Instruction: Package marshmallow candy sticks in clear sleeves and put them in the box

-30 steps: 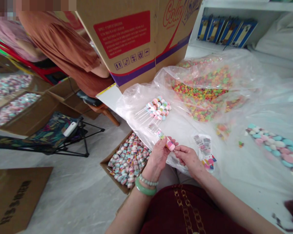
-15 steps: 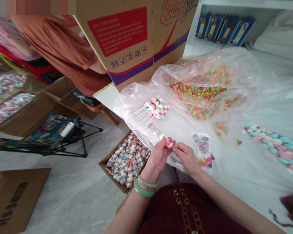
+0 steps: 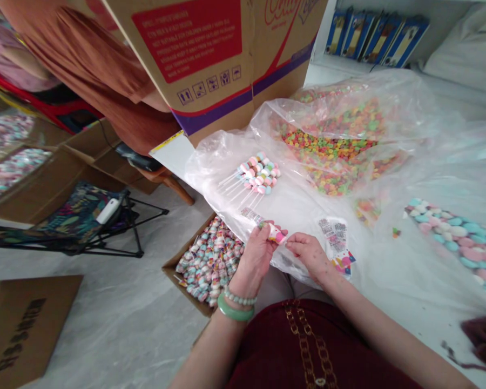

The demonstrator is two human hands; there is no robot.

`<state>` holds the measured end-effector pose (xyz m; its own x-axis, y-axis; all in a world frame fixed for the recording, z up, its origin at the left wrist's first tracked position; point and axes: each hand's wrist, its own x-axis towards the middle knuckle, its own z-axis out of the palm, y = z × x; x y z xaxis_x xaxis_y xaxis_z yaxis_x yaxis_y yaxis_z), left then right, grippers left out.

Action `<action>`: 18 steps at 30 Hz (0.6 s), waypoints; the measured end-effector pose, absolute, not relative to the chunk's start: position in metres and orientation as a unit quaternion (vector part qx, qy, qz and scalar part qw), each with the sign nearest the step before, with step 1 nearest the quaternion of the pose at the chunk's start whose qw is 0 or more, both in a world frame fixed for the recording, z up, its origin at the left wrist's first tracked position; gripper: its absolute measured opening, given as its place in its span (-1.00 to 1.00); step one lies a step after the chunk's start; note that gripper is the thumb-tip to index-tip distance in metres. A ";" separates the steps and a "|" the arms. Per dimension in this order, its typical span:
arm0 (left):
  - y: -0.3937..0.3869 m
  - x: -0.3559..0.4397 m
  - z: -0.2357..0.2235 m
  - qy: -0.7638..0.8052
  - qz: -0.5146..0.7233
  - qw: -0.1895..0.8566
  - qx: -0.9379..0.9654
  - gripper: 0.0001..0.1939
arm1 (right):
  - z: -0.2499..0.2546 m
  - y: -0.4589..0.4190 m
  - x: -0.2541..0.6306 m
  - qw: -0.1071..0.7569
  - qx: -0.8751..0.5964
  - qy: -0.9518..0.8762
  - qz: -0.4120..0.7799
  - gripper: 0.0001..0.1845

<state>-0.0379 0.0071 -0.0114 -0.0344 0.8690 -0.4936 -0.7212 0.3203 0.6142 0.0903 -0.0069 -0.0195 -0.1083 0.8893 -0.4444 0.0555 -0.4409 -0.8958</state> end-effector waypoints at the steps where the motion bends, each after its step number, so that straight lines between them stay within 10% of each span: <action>1: 0.006 -0.035 -0.012 0.424 0.576 0.694 0.085 -0.84 | -0.018 -0.006 0.088 0.339 -0.577 -0.422 0.611 -0.85; 18: 0.008 -0.050 -0.013 0.497 0.538 0.667 0.135 -0.77 | -0.020 -0.011 0.098 0.244 -0.613 -0.649 0.378 -0.80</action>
